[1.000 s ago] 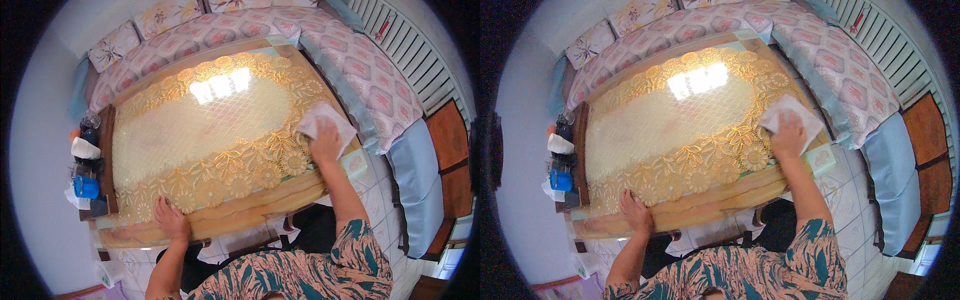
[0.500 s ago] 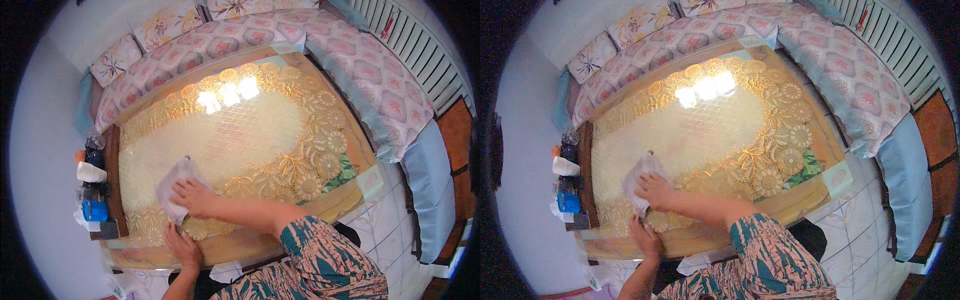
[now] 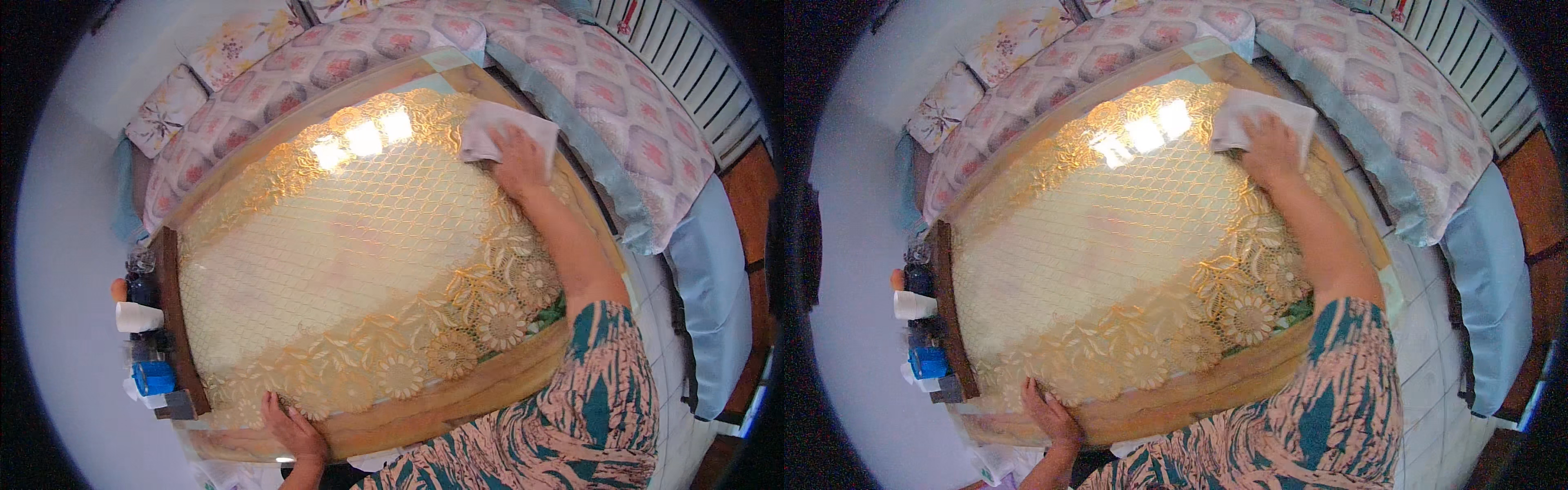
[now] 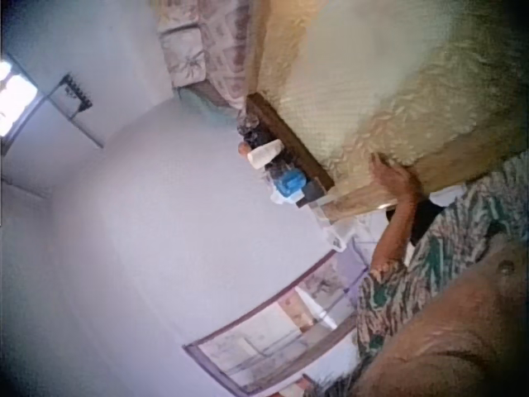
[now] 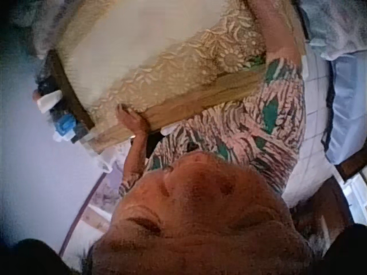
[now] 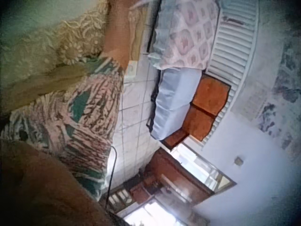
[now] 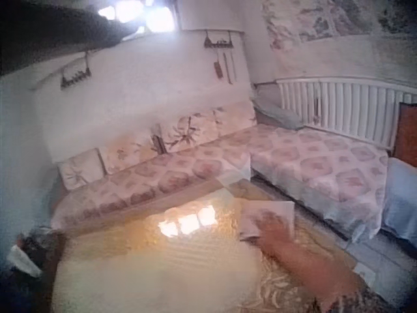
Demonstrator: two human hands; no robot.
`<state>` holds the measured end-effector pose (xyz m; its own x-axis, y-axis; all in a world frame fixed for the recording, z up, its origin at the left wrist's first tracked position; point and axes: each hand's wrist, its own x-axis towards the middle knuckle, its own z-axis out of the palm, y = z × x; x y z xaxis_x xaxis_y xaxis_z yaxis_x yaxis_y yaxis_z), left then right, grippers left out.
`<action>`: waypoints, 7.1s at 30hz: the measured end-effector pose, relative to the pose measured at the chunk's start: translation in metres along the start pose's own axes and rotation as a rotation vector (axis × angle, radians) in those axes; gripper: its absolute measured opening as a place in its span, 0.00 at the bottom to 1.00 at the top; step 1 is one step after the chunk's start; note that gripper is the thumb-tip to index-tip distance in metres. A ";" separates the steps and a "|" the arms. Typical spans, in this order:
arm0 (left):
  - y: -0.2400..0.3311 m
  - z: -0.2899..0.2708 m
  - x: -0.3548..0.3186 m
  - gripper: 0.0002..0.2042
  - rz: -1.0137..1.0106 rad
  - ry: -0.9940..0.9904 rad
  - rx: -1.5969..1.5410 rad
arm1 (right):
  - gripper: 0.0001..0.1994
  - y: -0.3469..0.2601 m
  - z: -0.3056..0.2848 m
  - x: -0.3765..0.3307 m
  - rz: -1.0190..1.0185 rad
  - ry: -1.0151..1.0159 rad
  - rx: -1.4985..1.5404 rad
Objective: The person wipes the surface and edges of a glass-topped table with a cloth, moving it around objects like a tissue box, phone, and cups.
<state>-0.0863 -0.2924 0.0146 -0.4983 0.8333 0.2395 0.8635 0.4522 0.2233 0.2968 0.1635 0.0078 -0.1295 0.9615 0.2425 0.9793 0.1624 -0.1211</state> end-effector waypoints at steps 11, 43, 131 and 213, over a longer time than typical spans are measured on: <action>-0.002 0.009 0.002 0.21 -0.006 0.060 0.069 | 0.38 0.030 -0.040 -0.163 -0.044 0.032 -0.046; -0.009 0.030 0.005 0.22 -0.030 0.183 0.127 | 0.26 -0.171 -0.062 -0.373 -0.597 -0.132 0.494; -0.155 -0.034 -0.065 0.25 -0.069 0.172 0.063 | 0.24 -0.204 -0.091 -0.318 0.010 -0.223 0.144; 0.065 0.052 0.258 0.26 0.095 -0.358 -0.053 | 0.32 -0.144 -0.084 -0.309 -0.367 -0.169 0.150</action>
<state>-0.1544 -0.0316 0.0412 -0.3498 0.9333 -0.0817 0.8945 0.3586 0.2670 0.2086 -0.1758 0.0313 -0.5009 0.8548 0.1356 0.8317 0.5188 -0.1977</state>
